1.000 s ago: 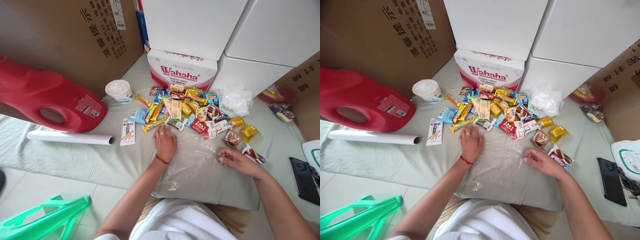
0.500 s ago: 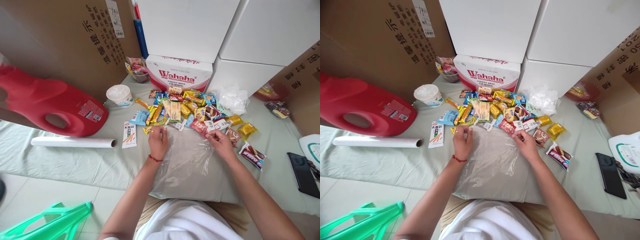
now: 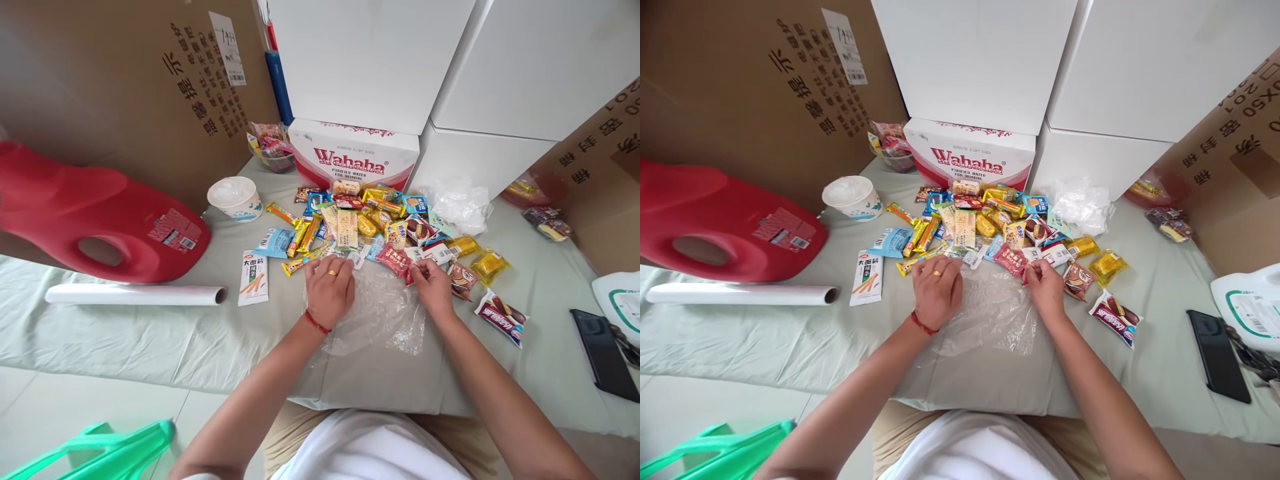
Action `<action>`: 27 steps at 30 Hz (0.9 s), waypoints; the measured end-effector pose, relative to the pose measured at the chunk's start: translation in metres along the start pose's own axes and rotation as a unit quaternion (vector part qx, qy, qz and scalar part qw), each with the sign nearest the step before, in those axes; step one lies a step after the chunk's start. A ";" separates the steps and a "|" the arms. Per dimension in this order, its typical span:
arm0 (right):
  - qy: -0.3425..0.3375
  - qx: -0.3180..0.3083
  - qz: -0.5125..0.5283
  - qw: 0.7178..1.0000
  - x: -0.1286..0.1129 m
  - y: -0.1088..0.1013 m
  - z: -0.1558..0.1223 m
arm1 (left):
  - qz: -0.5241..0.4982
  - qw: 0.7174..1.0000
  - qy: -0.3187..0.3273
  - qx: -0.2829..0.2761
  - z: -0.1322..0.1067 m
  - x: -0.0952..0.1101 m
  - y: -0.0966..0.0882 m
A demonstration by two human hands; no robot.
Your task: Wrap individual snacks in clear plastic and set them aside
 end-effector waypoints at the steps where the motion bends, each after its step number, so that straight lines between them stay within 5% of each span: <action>1: 0.003 -0.002 -0.009 1.000 0.000 -0.003 -0.001 | 0.001 0.999 0.014 -0.040 -0.006 0.000 -0.001; 6: 0.039 -0.088 -0.083 0.992 0.000 -0.025 -0.023 | 0.044 0.986 -0.021 -0.161 -0.023 -0.011 0.004; 11: 0.073 -0.213 -0.029 0.974 0.023 -0.055 -0.055 | 0.063 0.977 -0.007 -0.204 -0.027 -0.024 0.001; 17: 0.103 -0.181 -0.080 0.975 0.034 -0.095 -0.043 | 0.052 0.977 0.008 -0.206 -0.026 -0.032 -0.001; 22: -0.031 -0.203 -0.166 0.965 -0.006 -0.089 0.003 | 0.076 0.972 -0.003 -0.221 -0.034 -0.025 -0.005; 27: -0.239 -0.282 -0.328 0.869 -0.070 -0.042 0.060 | 0.107 0.962 0.000 -0.252 -0.044 -0.023 -0.018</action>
Point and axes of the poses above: each hand's wrist, its own z-axis towards the middle knuckle, its own y-axis out of the palm, x = y × z, the point moved 1 cm from there along z, towards the middle knuckle, and after that the axes turned 2 degrees about -y, right-handed, at the moved point
